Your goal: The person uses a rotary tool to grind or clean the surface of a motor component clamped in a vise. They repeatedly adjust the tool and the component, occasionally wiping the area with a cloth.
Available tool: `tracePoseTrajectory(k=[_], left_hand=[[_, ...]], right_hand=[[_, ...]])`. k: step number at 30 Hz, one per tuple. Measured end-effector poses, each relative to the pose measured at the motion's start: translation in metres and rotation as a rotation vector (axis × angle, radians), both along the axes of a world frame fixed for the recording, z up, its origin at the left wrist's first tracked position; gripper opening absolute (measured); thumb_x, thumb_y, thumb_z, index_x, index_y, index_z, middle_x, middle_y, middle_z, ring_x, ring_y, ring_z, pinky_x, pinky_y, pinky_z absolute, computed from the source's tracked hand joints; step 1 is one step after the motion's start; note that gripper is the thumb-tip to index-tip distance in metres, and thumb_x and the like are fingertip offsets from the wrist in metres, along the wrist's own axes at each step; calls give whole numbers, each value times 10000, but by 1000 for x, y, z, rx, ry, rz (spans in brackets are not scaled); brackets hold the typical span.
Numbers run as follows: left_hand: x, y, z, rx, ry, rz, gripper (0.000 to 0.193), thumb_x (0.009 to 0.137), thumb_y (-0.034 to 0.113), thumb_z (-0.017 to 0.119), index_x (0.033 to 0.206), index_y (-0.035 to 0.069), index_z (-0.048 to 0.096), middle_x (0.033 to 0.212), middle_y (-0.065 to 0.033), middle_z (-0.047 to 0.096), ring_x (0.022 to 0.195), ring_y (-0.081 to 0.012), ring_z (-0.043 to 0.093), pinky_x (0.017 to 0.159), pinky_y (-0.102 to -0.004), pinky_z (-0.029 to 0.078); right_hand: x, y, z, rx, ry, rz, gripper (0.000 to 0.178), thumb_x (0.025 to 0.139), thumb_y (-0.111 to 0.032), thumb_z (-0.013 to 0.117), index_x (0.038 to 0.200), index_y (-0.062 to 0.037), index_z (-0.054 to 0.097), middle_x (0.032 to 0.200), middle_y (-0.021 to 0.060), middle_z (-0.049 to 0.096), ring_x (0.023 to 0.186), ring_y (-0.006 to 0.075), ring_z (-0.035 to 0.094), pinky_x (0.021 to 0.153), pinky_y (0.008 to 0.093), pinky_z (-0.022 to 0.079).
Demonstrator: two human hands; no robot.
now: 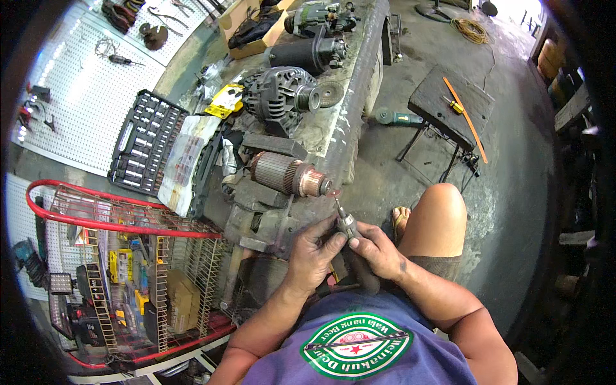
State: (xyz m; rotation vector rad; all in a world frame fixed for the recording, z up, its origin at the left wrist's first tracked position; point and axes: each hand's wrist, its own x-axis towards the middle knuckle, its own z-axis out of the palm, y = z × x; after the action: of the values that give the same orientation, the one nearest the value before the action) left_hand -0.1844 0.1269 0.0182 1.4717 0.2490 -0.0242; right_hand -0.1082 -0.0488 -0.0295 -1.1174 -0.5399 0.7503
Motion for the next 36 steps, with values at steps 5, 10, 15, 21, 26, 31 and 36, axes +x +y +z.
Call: tracePoseTrajectory(k=[5, 10, 15, 21, 26, 31, 36], left_hand=[[-9, 7, -9, -31, 19, 48, 434, 1066, 174, 732, 1444, -25, 652, 1278, -75, 744, 1166, -146, 673, 1053, -311, 523], [-15, 8, -2, -79, 25, 79, 433, 1066, 155, 724, 1447, -36, 645, 1281, -77, 743, 1175, -154, 676, 1054, -316, 523], [-16, 13, 3, -52, -42, 81, 534, 1018, 319, 769, 1424, -12, 664, 1212, -66, 750, 1061, -125, 685, 956, -299, 551], [0, 39, 11, -164, -183, 87, 631, 1031, 348, 743, 1494, -48, 580, 1386, -163, 703, 1264, -233, 676, 1133, -403, 499], [7, 50, 17, -209, -142, -10, 596, 1028, 382, 762, 1432, -36, 632, 1384, -187, 706, 1256, -273, 694, 1115, -428, 539], [6, 49, 8, -213, -145, -5, 436, 1041, 305, 757, 1323, -23, 703, 1341, -196, 727, 1205, -277, 720, 1089, -423, 564], [5, 48, 4, -221, -155, -6, 431, 1049, 305, 741, 1324, -23, 696, 1325, -184, 732, 1185, -274, 729, 1071, -416, 578]], right_hand=[[-6, 10, -5, -76, -71, 12, 436, 1028, -297, 576, 1294, 47, 608, 1024, 85, 702, 955, 163, 635, 896, 363, 540], [-11, 15, -2, -32, -24, 10, 445, 1020, -296, 571, 1299, 48, 607, 1037, 91, 704, 965, 161, 631, 903, 361, 540], [-15, 19, -2, -3, -95, 11, 454, 1002, -290, 597, 1309, 45, 609, 1052, 80, 706, 975, 155, 628, 907, 352, 542], [-21, 17, -6, -11, -40, 102, 483, 986, -324, 628, 1308, 37, 614, 1055, 79, 707, 978, 157, 629, 904, 352, 542], [-26, 23, -13, 9, -108, 67, 504, 981, -353, 635, 1289, 45, 622, 1053, 125, 702, 977, 209, 648, 925, 388, 542], [-29, 18, -14, -13, -114, 73, 510, 970, -352, 643, 1278, 55, 622, 1051, 161, 692, 978, 232, 652, 930, 409, 538], [-31, 17, -13, -27, -116, 67, 467, 966, -308, 646, 1260, 54, 626, 1038, 176, 684, 958, 235, 643, 911, 417, 534]])
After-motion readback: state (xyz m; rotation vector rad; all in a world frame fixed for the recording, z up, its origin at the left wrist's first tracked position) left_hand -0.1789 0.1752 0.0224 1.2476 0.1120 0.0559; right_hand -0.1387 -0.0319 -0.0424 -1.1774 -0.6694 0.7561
